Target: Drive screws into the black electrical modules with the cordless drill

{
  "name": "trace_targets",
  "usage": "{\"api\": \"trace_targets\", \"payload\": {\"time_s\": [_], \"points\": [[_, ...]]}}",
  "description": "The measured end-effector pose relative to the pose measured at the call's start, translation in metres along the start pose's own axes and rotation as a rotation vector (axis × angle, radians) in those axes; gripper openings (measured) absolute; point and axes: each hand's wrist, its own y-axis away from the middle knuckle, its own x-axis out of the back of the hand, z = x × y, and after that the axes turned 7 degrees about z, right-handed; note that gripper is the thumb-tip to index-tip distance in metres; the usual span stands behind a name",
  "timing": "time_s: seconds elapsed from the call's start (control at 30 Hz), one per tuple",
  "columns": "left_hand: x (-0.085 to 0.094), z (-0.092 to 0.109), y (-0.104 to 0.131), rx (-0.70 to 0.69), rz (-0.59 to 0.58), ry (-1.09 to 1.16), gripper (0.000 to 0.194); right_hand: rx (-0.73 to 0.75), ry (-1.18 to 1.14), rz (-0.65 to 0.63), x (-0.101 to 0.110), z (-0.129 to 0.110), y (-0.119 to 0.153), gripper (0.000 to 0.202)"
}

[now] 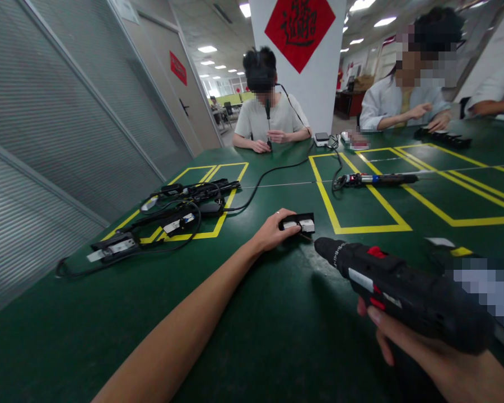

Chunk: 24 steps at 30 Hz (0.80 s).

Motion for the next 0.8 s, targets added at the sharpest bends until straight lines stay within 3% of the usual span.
{"api": "trace_targets", "payload": {"time_s": [0.13, 0.8], "points": [[-0.001, -0.001, 0.000, -0.001, 0.005, 0.006, 0.040, -0.070, -0.017, -0.017, 0.000, -0.003, 0.001, 0.048], [-0.002, -0.003, 0.000, 0.016, 0.024, 0.025, 0.041, -0.052, -0.017, 0.000, -0.001, -0.011, 0.005, 0.045]]}}
